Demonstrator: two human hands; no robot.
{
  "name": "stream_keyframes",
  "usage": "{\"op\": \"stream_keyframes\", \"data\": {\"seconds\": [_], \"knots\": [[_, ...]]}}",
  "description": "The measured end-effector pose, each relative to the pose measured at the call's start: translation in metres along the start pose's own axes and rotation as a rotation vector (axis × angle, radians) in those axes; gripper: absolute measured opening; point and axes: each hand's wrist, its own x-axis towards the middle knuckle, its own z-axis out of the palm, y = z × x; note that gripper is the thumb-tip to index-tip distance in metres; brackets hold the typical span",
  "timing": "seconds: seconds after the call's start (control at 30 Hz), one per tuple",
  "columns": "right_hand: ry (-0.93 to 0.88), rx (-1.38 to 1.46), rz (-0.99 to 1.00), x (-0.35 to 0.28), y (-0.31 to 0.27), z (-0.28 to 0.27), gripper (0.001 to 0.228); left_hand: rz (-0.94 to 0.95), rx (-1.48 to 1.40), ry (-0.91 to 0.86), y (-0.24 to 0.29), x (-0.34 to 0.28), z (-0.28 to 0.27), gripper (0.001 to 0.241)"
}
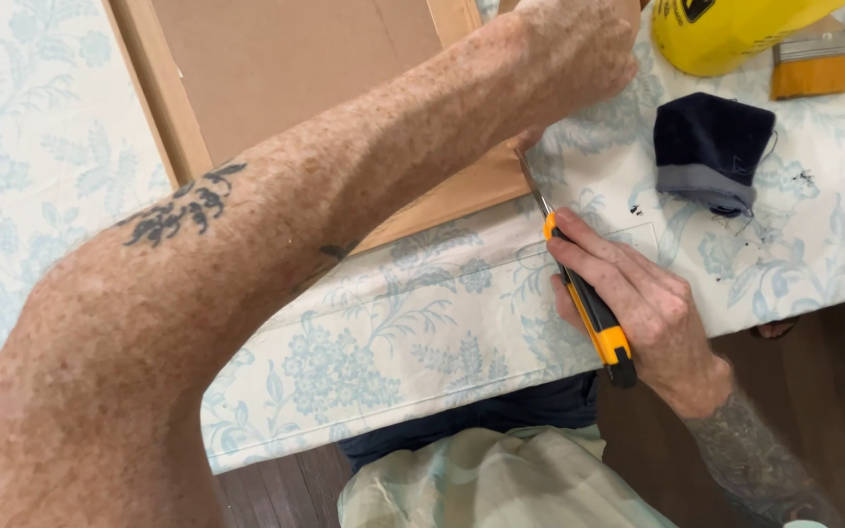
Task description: Sealing the back of a picture frame with paper tape and adhesive
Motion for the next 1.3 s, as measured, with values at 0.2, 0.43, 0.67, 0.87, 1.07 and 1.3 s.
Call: {"op": "stream_keyframes", "data": {"seconds": [0.2, 0.43, 0.67, 0.87, 1.07, 1.3], "knots": [[-0.049, -0.005, 0.014, -0.014, -0.008, -0.01, 0.038, -0.013, 0.024, -0.002, -0.003, -0.003, 0.001, 0.046], [-0.047, 0.001, 0.019, -0.011, -0.013, -0.015, 0.035, -0.02, 0.068, 0.004, -0.001, -0.005, 0.002, 0.054], [-0.044, -0.023, -0.011, -0.013, -0.014, -0.018, 0.034, -0.098, 0.063, -0.133, 0.003, -0.026, -0.016, 0.067], [-0.059, -0.039, -0.019, -0.013, -0.016, -0.021, 0.035, -0.106, 0.088, -0.093, 0.006, -0.022, -0.011, 0.087], [-0.219, 1.298, 1.353, -0.073, 0.033, -0.098, 0.031, -0.122, -0.115, 0.128, 0.012, -0.038, 0.004, 0.012], [0.314, 0.004, 0.682, -0.112, 0.063, -0.141, 0.024, -0.235, -0.515, 0.554, 0.05, -0.154, -0.036, 0.02]]}}
